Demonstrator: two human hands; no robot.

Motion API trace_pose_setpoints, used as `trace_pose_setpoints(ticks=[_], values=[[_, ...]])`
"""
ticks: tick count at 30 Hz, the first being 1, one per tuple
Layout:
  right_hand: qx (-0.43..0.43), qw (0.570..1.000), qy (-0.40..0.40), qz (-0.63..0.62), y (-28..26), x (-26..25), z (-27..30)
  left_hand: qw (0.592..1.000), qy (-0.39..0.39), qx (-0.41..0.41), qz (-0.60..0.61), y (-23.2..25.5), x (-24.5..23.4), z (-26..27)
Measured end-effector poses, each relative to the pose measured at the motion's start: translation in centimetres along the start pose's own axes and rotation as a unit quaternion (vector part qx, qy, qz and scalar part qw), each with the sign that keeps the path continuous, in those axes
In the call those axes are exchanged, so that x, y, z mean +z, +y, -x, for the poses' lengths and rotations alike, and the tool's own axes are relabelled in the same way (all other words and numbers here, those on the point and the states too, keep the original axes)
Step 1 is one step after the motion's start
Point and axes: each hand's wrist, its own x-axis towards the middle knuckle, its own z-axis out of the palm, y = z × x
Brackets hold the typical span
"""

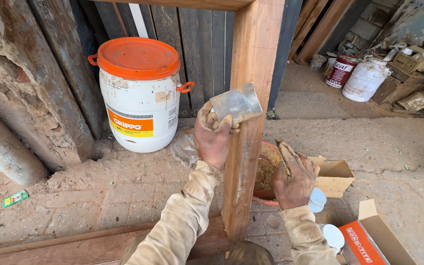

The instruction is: The person kneels and applies a brown paste to a wooden frame using a putty knife and a sanding block. They spread the filler into gaps and smooth the surface, repeatedly dipping the block into the paste and working along the vertical and horizontal members of the frame.

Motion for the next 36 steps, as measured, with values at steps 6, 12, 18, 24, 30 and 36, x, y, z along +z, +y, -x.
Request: trace_pose_setpoints(ticks=[6, 12, 18, 24, 30, 36], values=[[-0.037, 0.999, -0.002, 0.005, -2.1, -0.4, -1.9, 0.996, 0.062, 0.021, 0.058, -3.8, 1.7, -1.3], [-0.106, 0.994, 0.012, 0.022, -4.7, -0.5, -5.8, 0.987, 0.083, 0.034, -0.133, -3.5, 3.1, -0.8], [-0.123, 0.992, 0.001, 0.039, -5.3, 0.9, -8.0, 0.949, 0.024, 0.061, -0.308, -3.5, 2.3, -1.7], [-0.172, 0.981, 0.006, 0.09, -5.5, 2.7, -8.1, 0.969, 0.047, -0.004, -0.243, -1.5, 2.8, -1.4], [-0.174, 0.977, 0.017, 0.124, -5.2, 4.1, -8.3, 0.975, 0.02, 0.045, -0.218, -1.7, 2.1, -1.7], [-0.192, 0.973, 0.008, 0.129, -5.1, 3.5, -10.1, 0.972, -0.01, 0.063, -0.225, -0.8, 2.2, -1.6]])
